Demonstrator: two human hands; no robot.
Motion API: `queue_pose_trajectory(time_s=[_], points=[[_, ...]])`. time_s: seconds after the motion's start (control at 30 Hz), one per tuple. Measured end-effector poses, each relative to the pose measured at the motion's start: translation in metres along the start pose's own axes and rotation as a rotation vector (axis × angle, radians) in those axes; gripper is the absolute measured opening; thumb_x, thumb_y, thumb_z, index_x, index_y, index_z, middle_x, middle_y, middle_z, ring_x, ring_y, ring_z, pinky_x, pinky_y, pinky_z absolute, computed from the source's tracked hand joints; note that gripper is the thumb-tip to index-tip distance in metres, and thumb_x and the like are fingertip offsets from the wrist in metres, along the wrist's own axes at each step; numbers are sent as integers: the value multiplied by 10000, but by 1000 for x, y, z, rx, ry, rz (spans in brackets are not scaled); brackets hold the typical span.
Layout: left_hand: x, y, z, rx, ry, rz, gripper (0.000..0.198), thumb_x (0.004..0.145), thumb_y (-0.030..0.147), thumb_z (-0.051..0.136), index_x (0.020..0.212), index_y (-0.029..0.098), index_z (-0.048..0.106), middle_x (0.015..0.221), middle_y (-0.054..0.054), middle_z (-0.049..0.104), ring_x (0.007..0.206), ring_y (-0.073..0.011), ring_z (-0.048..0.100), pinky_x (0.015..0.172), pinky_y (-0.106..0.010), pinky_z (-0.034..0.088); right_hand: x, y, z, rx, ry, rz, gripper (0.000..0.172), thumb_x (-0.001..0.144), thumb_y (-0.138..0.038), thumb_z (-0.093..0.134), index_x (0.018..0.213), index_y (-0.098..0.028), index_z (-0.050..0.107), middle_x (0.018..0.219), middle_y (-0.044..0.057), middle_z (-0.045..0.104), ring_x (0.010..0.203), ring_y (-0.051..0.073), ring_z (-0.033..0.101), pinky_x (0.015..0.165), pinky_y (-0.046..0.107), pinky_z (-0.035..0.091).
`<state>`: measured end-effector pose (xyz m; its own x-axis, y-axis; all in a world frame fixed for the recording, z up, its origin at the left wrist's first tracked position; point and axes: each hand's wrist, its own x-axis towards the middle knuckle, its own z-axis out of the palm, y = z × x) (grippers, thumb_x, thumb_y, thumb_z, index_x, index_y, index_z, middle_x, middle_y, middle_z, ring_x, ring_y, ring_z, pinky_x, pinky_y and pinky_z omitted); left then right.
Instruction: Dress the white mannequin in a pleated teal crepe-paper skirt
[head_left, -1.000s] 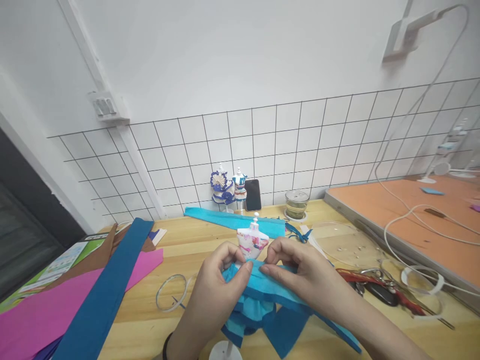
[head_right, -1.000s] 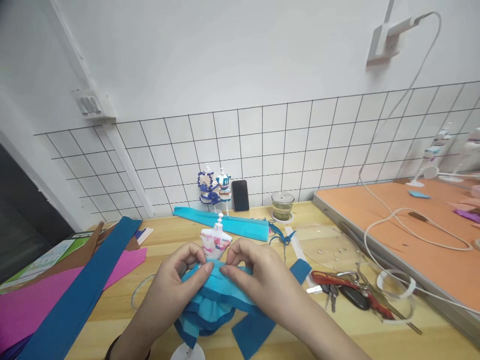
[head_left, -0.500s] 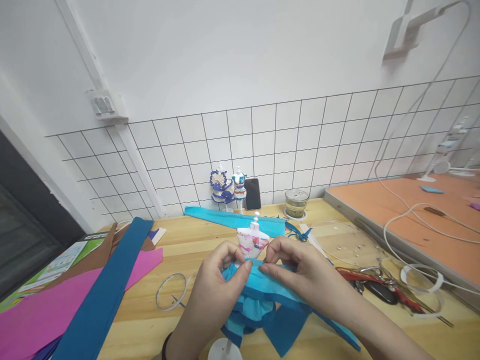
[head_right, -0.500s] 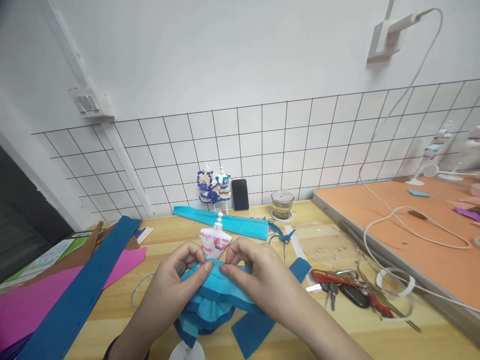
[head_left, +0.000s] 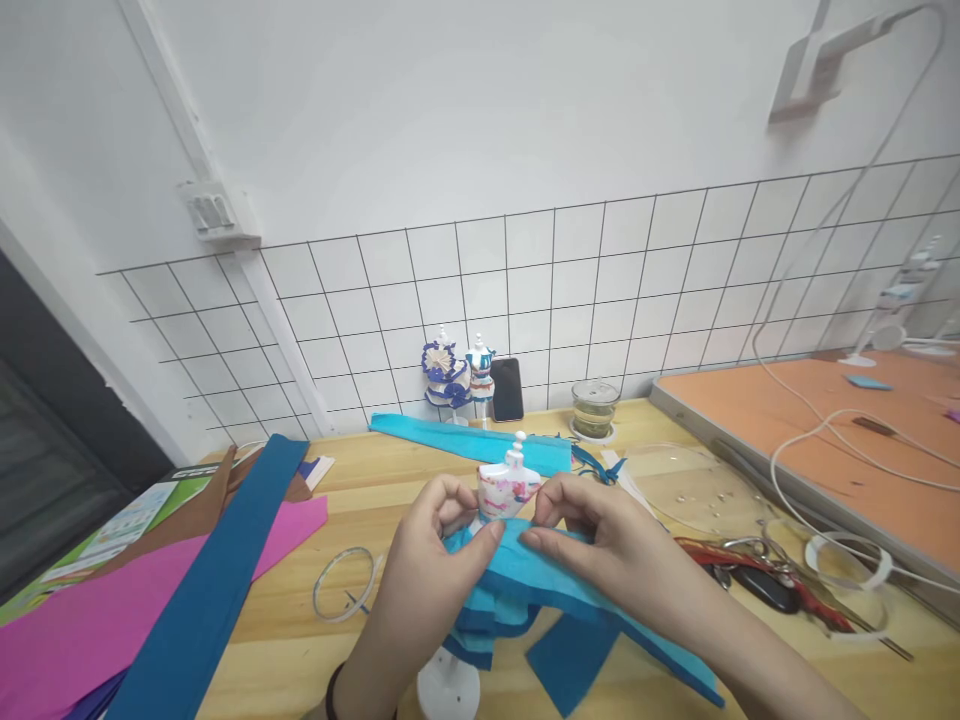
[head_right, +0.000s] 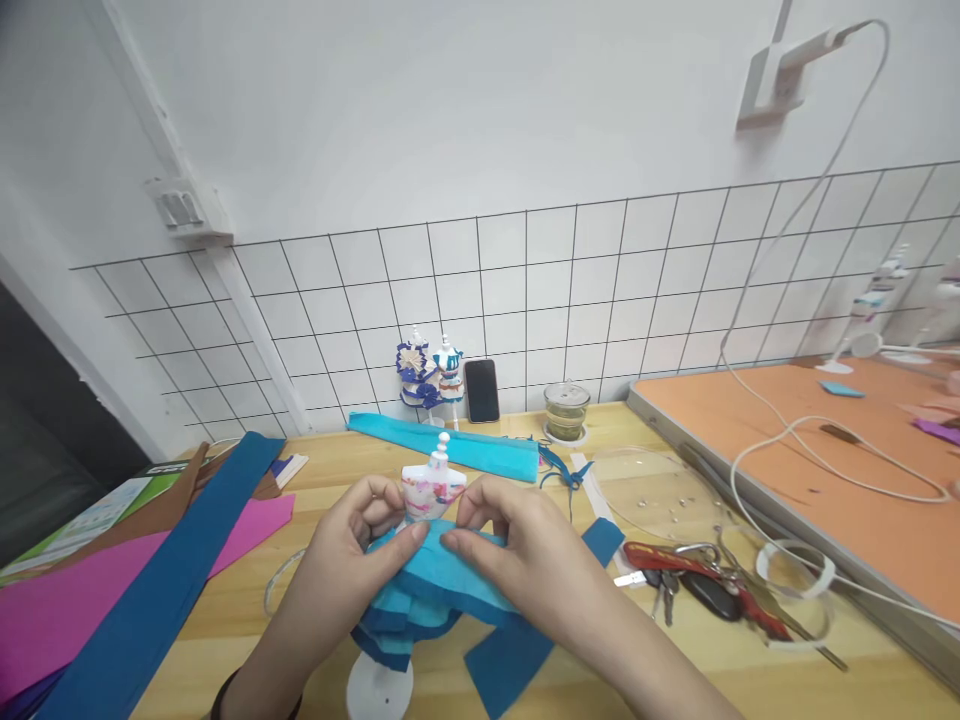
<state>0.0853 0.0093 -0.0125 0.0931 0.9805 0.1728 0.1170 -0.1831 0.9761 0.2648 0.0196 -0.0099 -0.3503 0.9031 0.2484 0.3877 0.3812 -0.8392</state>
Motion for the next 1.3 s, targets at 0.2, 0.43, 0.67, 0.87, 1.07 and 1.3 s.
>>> queue_pose_trajectory(time_s=[0.2,0.43,0.67,0.87,1.07,1.3], points=[[1,2,-5,-69,-17,-26,229,764,222,642,918,225,472,995,-55,716,979,-200,640,828,-298,466,0,2,0,32,11,89,132,773,-294,653,787,-224,542,682,-41,511,635,134,478,543,222,370],[0,6,-11,83,-45,-58,316,765,232,647,1069,187,573,1121,-109,688,1040,-258,630,885,-358,466,-1,-1,2,81,-122,121,107,784,-309,640,811,-221,585,787,-14,592,734,159,540,630,238,425],[-1,1,-11,91,-111,-19,288,770,207,647,1057,187,634,1072,-91,707,1037,-247,625,851,-334,496,-3,1,1,-7,-199,103,91,772,-301,664,805,-218,643,771,-30,654,695,154,588,576,207,431],[2,0,-10,23,-127,-5,328,771,202,652,1096,169,628,1084,-98,702,1028,-240,627,868,-345,501,-5,6,2,-20,-208,124,65,755,-237,665,790,-207,620,762,-26,657,722,162,611,597,211,455],[2,1,-11,72,-153,37,318,801,179,610,1117,178,639,1124,-81,692,1052,-234,619,935,-357,470,-4,1,-2,43,-232,102,169,846,-356,591,801,-196,624,814,-5,649,754,162,599,656,233,466],[-3,2,-8,204,-87,15,379,783,183,596,1162,189,607,1147,-93,678,1096,-255,593,966,-379,437,-5,-1,-1,-5,-151,13,188,887,-310,534,755,-194,602,758,-12,632,724,153,576,647,230,456]])
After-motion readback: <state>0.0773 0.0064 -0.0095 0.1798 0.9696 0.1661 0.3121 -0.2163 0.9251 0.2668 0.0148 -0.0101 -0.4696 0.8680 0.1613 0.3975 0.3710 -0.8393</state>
